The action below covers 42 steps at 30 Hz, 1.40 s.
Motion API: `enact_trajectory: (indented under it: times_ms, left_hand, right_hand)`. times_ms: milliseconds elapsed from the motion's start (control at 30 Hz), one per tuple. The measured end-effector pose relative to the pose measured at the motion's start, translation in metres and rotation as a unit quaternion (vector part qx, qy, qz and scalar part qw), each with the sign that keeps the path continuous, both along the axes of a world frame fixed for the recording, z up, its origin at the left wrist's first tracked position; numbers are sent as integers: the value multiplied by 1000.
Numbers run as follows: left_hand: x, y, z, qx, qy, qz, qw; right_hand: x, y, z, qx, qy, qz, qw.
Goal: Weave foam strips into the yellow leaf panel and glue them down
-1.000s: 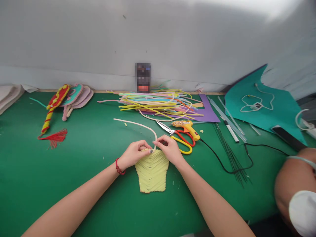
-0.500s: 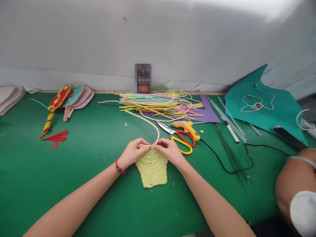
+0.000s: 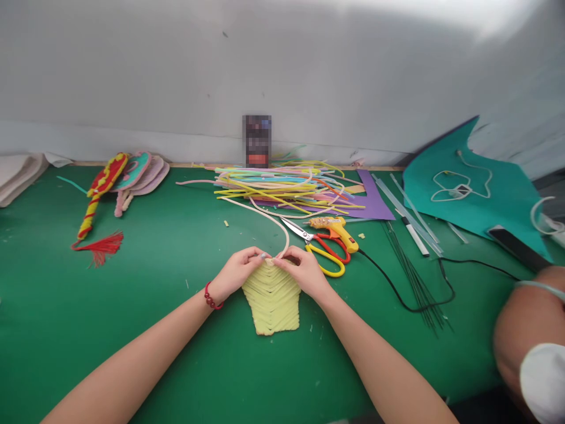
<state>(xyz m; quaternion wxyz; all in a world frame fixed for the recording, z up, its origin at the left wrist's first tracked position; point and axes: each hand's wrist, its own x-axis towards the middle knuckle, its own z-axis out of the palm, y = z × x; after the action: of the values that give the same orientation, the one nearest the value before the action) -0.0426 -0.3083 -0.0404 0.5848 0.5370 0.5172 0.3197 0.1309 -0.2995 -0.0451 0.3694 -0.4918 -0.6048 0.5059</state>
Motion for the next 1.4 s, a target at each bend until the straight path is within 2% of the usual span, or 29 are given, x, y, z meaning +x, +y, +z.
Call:
enact_trajectory:
  times_ms: [200,567,800,1000,1167,1400]
  left_hand:
    - [1,0,4,-44,-46,11,998]
    - [2,-1,-2,-45,-47,20,998]
    - [3,-2,0,-49,-42,32,997]
    - [4,-2,-2,-21,-19,39,999]
    - [3,0,-2,30,26,-2,999]
    - [3,-1,-1,34,66,7,997]
  right_hand:
    - [-1,0,3,-16,16,-2,1000]
    - [-1,0,0,-37,36,1,999]
    - [-2,-1,-1,-26,30,1,999]
    - [-2,-1,-1,-10,16,0,1000]
    - [0,0,-3,-7,10,-12,1000]
    - [1,1,0,-29,16,-1,999]
